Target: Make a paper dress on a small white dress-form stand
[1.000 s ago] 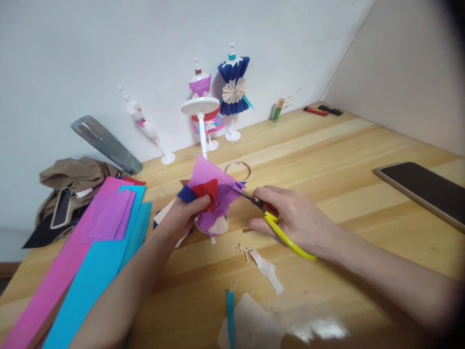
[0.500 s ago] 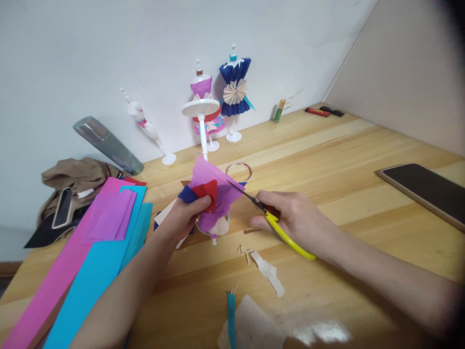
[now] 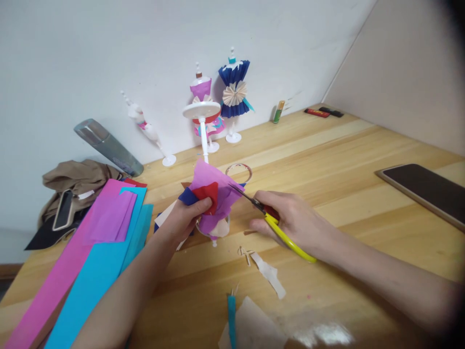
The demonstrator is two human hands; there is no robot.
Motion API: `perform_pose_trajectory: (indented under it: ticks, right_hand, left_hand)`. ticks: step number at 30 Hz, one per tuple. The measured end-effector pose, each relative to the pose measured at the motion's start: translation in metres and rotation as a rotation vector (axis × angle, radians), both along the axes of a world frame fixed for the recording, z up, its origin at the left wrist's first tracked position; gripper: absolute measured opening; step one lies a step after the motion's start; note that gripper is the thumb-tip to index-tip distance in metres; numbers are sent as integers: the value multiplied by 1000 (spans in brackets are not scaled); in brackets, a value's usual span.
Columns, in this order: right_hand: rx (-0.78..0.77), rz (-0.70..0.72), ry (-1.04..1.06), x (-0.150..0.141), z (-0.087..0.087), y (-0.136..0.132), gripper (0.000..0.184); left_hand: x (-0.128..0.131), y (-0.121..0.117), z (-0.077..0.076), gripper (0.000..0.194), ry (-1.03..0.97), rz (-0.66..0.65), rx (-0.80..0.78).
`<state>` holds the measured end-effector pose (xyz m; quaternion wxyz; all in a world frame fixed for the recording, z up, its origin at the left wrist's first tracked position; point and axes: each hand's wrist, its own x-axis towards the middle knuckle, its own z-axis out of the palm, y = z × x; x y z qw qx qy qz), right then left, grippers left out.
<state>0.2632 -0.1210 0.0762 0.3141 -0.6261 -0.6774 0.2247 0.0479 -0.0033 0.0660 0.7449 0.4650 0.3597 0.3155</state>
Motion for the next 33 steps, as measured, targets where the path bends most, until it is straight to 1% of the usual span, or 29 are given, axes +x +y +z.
perform_pose_trajectory:
  ticks: [12,15,18,21,24,28,33]
  right_hand:
    - [-18,-19,-28,1,-4,-1,55]
    - [0,-24,-22,1,-4,-1,56]
    - [10,-27,-25,1,-3,-1,58]
    - [7,-23,-21,0,-3,-2,56]
    - [22,-18,-3,0,-4,-2,54]
    - [32,-10,20,-1,-4,-2,54]
    - [56,8,61,-2,-5,-1,55]
  left_hand:
    - [0,-1,-2,45,9,-57,26]
    - [1,-5,-1,43,13,-100,32]
    - [2,-8,0,45,11,-171,-8]
    - [3,-10,-1,49,-1,-199,-64]
    - [5,-11,-1,51,0,-200,-85]
    - [6,-13,-1,48,-23,-179,-86]
    - [5,-13,-3,50,-6,-170,-78]
